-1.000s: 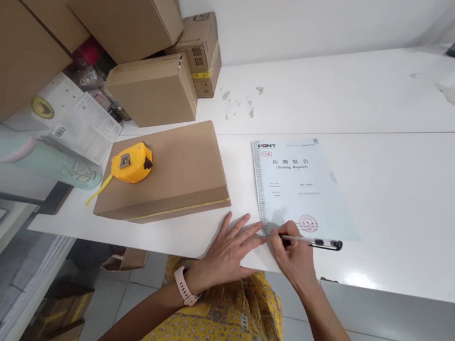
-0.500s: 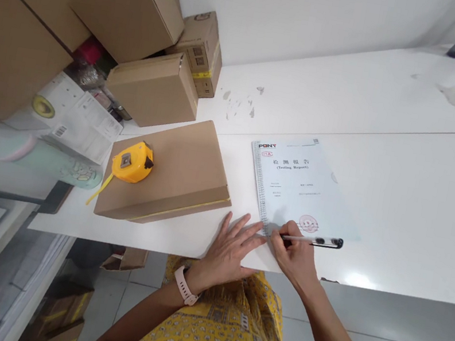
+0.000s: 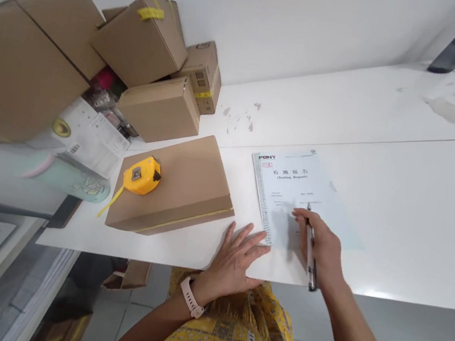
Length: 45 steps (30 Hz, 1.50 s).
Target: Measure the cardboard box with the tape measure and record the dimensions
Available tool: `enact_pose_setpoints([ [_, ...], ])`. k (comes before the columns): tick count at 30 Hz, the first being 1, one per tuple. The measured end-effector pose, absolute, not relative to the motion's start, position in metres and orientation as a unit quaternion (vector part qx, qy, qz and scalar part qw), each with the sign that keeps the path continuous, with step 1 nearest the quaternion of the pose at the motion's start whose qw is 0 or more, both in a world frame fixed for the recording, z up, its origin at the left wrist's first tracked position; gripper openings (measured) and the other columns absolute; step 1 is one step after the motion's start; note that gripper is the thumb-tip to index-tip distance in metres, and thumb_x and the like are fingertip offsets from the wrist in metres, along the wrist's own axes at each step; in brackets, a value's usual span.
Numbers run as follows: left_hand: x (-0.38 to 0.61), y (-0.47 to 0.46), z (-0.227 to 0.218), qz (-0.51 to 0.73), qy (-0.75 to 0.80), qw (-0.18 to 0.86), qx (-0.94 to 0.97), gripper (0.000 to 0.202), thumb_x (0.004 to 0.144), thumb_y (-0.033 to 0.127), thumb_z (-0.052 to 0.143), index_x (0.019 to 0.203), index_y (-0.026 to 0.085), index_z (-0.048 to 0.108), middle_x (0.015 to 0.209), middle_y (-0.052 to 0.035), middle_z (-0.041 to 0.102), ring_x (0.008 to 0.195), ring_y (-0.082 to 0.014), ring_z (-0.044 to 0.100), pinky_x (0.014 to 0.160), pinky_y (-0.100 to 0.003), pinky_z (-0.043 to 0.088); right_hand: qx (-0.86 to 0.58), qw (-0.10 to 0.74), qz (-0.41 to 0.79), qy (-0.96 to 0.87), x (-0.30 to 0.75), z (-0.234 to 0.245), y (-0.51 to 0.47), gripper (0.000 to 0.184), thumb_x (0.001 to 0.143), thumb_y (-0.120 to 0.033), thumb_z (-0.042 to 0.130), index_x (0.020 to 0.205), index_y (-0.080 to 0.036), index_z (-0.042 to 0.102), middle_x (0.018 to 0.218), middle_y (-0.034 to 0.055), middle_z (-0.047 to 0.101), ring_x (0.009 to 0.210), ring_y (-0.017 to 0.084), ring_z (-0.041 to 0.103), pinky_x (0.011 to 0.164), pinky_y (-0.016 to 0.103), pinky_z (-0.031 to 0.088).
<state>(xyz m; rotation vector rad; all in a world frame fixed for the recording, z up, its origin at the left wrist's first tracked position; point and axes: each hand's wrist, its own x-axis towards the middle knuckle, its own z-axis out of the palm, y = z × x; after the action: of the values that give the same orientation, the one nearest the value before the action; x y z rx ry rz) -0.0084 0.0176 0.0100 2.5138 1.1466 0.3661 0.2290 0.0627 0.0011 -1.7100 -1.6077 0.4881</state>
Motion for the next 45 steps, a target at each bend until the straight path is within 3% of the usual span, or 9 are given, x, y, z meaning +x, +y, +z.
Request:
enact_pose_setpoints([
  [9,-0.014,0.001,0.007,0.222,0.393,0.201,0.869,0.045,0.083,0.043,0.077,0.122,0.024,0.064,0.138,-0.0068,0.066,0.138,-0.0341,0.051,0.123,-0.065,0.026,-0.577,0.210,0.016,-0.789,0.241,-0.013,0.136,0.060,0.088,-0.005,0.037,0.139,-0.025,0.061,0.143,0.0071,0.065,0.143,0.032,0.049,0.094,0.050,0.054],
  [16,-0.086,0.001,0.100,0.404,0.433,0.012,0.806,0.025,0.091,0.018,0.063,0.115,0.023,0.059,0.126,-0.0104,0.070,0.131,-0.0259,0.057,0.110,-0.046,0.048,-0.597,0.295,0.045,-0.745,0.234,-0.033,0.126,0.059,0.091,-0.017,0.039,0.149,-0.025,0.052,0.137,0.0105,0.069,0.120,0.033,0.067,0.089,0.048,0.058],
  [20,-0.141,0.046,0.131,0.418,0.582,-0.133,0.684,0.040,0.090,0.030,0.070,0.127,0.022,0.056,0.143,-0.0178,0.058,0.138,-0.0342,0.050,0.112,-0.057,0.042,-0.664,0.335,0.066,-0.665,0.233,-0.031,0.122,0.053,0.096,-0.038,0.039,0.146,-0.027,0.051,0.117,0.0141,0.075,0.101,0.038,0.071,0.070,0.049,0.059],
  [23,-0.166,0.074,0.134,0.363,0.681,-0.064,0.632,0.068,0.084,0.042,0.074,0.142,0.018,0.046,0.149,-0.0216,0.051,0.139,-0.0401,0.047,0.110,-0.061,0.042,-0.665,0.376,0.055,-0.642,0.222,-0.016,0.114,0.051,0.097,-0.047,0.037,0.138,-0.025,0.057,0.109,0.0167,0.074,0.088,0.038,0.071,0.064,0.050,0.055],
  [26,-0.169,0.081,0.135,0.357,0.716,0.003,0.600,0.058,0.082,0.041,0.072,0.133,0.022,0.054,0.131,-0.0146,0.065,0.124,-0.0368,0.059,0.104,-0.056,0.047,-0.659,0.448,0.053,-0.602,0.197,0.011,0.091,0.045,0.096,-0.051,0.042,0.126,-0.027,0.066,0.104,0.0143,0.074,0.064,0.029,0.065,0.056,0.046,0.051],
  [30,-0.147,0.049,0.136,0.432,0.646,0.149,0.612,0.052,0.073,0.041,0.077,0.120,0.027,0.062,0.115,-0.0093,0.070,0.110,-0.0335,0.065,0.095,-0.048,0.053,-0.586,0.553,0.186,-0.563,0.152,0.053,0.040,0.029,0.093,-0.051,0.055,0.112,-0.033,0.069,0.104,0.0105,0.074,0.086,0.031,0.069,0.045,0.035,0.046],
  [33,-0.116,0.011,0.134,0.423,0.522,0.340,0.658,0.054,0.064,0.037,0.080,0.116,0.030,0.065,0.106,-0.0071,0.070,0.094,-0.0302,0.068,0.082,-0.042,0.058,-0.480,0.520,0.423,-0.566,0.122,0.081,0.004,0.027,0.096,-0.053,0.055,0.100,-0.030,0.068,0.087,0.0077,0.071,0.073,0.024,0.066,0.056,0.035,0.052],
  [36,-0.092,-0.016,0.129,0.418,0.496,0.364,0.668,0.057,0.049,0.034,0.085,0.103,0.031,0.066,0.091,-0.0060,0.066,0.075,-0.0263,0.063,0.067,-0.040,0.056,-0.403,0.465,0.579,-0.535,0.105,0.101,-0.013,0.036,0.092,-0.061,0.058,0.085,-0.026,0.059,0.073,0.0025,0.060,0.064,0.018,0.055,0.053,0.030,0.046],
  [45,-0.124,-0.028,0.115,0.397,0.537,0.380,0.640,0.066,0.056,0.043,0.080,0.117,0.030,0.058,0.098,-0.0054,0.069,0.079,-0.0264,0.065,0.071,-0.038,0.058,-0.330,0.453,0.673,-0.482,0.076,0.110,0.006,0.035,0.091,-0.056,0.066,0.100,-0.023,0.061,0.084,0.0003,0.056,0.074,0.015,0.052,0.065,0.029,0.046],
])
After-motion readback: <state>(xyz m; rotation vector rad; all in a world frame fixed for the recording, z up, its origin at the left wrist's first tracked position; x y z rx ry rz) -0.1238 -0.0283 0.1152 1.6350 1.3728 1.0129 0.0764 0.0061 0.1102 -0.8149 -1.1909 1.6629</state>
